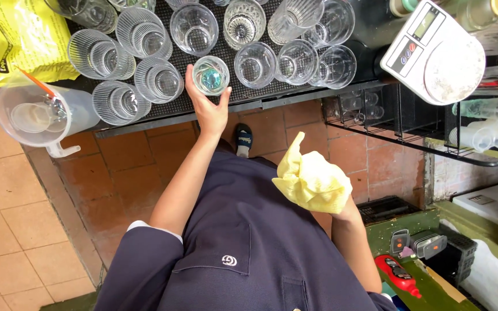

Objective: Wiping and drying glass cups using a cloth at a counter.

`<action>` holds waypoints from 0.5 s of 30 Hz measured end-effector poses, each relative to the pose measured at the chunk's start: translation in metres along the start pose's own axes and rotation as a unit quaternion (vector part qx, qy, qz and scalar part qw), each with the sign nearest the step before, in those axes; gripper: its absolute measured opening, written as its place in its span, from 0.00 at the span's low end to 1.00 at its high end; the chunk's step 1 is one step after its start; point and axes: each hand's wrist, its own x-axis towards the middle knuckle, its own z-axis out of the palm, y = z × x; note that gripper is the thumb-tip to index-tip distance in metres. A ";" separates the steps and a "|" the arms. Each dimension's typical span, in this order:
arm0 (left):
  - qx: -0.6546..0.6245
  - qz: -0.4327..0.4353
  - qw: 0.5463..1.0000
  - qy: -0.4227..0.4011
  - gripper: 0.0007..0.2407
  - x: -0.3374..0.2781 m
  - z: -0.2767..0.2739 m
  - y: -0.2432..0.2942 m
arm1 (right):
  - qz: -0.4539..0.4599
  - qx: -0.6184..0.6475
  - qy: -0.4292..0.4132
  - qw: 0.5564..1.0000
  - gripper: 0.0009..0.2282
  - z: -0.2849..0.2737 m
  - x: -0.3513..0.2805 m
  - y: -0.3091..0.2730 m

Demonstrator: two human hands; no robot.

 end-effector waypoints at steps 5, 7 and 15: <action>-0.014 0.007 1.000 -0.010 0.46 -0.027 -0.007 0.016 | 0.031 0.009 0.001 0.999 0.15 -0.003 -0.005 0.008; -0.020 -0.010 1.000 -0.017 0.46 -0.046 -0.015 0.030 | 0.027 -0.004 -0.001 1.000 0.15 -0.006 -0.006 0.013; 0.097 0.138 0.962 -0.216 0.22 -0.015 -0.019 0.099 | 0.054 0.008 0.077 0.996 0.19 -0.015 -0.023 0.024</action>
